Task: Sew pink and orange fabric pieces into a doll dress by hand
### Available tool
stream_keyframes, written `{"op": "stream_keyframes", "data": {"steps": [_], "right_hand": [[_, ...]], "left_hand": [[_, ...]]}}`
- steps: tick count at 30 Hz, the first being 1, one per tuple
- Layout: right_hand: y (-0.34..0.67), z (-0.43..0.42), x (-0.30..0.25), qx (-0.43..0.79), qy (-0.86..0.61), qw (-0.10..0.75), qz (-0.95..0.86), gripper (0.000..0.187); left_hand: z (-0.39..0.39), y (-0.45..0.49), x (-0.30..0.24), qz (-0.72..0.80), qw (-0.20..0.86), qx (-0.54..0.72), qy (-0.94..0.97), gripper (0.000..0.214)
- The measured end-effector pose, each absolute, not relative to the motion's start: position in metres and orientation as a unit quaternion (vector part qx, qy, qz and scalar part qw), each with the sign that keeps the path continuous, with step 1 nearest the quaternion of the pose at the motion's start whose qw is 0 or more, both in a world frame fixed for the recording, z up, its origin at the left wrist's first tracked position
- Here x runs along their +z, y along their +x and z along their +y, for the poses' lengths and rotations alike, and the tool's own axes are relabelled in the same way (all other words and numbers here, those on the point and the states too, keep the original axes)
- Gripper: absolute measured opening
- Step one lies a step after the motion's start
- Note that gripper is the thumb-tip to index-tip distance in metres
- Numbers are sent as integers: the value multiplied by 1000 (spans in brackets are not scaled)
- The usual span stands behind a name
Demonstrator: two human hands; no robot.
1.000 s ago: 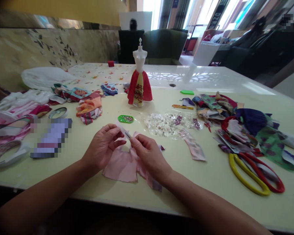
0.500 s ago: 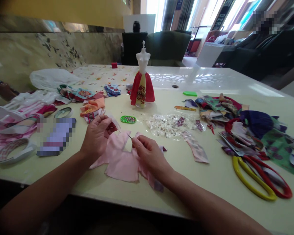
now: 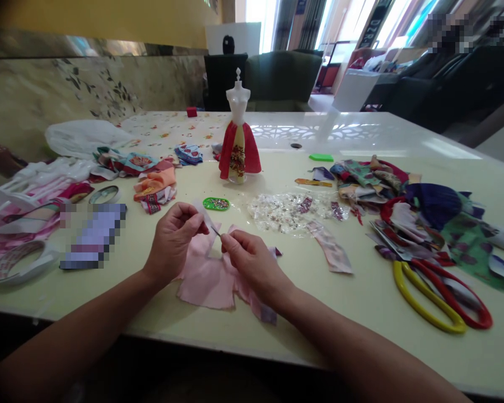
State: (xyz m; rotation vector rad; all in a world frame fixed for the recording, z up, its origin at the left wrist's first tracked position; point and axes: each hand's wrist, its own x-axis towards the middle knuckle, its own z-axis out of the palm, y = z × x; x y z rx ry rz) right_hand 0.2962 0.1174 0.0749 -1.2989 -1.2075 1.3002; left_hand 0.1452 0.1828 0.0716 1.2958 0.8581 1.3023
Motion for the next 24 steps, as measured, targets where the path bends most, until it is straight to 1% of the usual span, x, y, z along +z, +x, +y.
{"op": "stream_keyframes", "data": {"steps": [18, 24], "right_hand": [[297, 119, 69, 519, -536, 457, -484, 47], [297, 117, 72, 517, -543, 460, -476, 46]], "left_hand": [[175, 150, 67, 349, 579, 516, 526, 16], [172, 151, 67, 353, 604, 499, 512, 17]]}}
